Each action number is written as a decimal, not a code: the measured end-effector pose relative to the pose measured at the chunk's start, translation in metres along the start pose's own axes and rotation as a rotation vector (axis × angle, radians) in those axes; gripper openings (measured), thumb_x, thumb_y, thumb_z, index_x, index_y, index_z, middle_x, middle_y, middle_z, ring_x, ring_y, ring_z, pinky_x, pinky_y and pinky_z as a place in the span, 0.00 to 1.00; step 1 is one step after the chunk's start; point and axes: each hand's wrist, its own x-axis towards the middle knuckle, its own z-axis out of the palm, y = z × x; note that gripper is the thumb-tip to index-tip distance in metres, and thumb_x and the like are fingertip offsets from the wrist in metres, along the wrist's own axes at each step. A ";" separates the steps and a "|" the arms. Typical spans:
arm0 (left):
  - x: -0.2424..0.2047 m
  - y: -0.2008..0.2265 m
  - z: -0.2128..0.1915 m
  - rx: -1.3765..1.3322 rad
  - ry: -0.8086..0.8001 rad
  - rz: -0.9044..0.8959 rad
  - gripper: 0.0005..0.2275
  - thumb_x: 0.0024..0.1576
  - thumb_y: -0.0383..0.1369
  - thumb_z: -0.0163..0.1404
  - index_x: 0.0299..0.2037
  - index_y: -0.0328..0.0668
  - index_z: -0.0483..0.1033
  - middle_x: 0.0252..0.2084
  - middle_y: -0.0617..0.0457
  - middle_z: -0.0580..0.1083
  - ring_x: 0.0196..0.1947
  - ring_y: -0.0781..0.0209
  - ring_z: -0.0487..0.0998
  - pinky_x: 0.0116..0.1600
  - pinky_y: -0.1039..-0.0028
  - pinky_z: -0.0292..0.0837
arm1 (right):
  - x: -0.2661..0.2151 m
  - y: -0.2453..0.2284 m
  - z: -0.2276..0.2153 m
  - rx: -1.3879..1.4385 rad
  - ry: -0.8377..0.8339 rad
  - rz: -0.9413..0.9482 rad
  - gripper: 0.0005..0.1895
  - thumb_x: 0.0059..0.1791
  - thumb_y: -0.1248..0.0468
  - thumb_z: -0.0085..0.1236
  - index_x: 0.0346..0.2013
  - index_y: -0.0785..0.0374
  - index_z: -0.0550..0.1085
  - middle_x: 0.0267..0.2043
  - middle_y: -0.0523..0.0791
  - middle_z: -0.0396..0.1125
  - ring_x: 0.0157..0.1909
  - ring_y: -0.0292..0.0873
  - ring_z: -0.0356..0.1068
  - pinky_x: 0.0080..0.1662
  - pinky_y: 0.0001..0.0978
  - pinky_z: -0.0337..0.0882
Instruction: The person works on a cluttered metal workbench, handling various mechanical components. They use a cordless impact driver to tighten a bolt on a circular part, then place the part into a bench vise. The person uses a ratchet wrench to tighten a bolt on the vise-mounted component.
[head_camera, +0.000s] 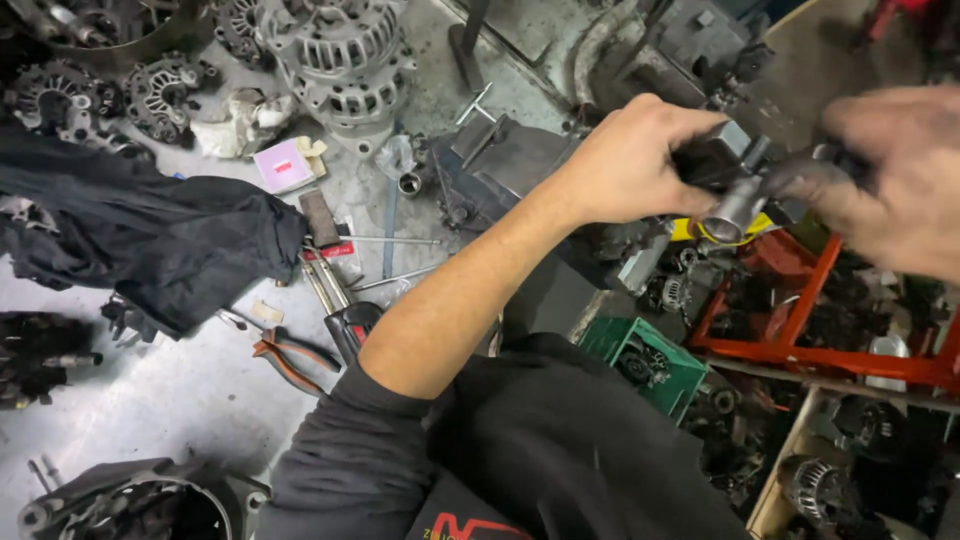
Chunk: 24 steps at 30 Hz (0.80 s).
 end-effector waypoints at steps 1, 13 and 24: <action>0.001 -0.002 -0.003 0.019 -0.010 -0.005 0.21 0.43 0.38 0.69 0.46 0.45 0.80 0.38 0.50 0.82 0.39 0.51 0.85 0.45 0.68 0.79 | 0.004 0.009 0.003 0.082 -0.034 0.056 0.21 0.48 0.46 0.63 0.31 0.63 0.75 0.26 0.47 0.67 0.31 0.46 0.71 0.38 0.40 0.70; 0.005 -0.003 -0.007 0.050 -0.072 -0.111 0.26 0.42 0.39 0.68 0.50 0.42 0.77 0.34 0.47 0.80 0.31 0.50 0.84 0.41 0.67 0.77 | -0.030 -0.058 -0.008 0.181 0.029 0.359 0.15 0.62 0.55 0.48 0.40 0.61 0.74 0.25 0.51 0.67 0.27 0.48 0.69 0.32 0.38 0.65; 0.006 0.001 -0.005 0.099 -0.004 -0.061 0.26 0.39 0.39 0.70 0.48 0.41 0.79 0.35 0.45 0.80 0.36 0.44 0.81 0.44 0.64 0.77 | -0.045 -0.101 -0.063 0.545 -0.334 0.823 0.32 0.52 0.50 0.59 0.66 0.63 0.67 0.34 0.55 0.74 0.36 0.52 0.76 0.40 0.42 0.76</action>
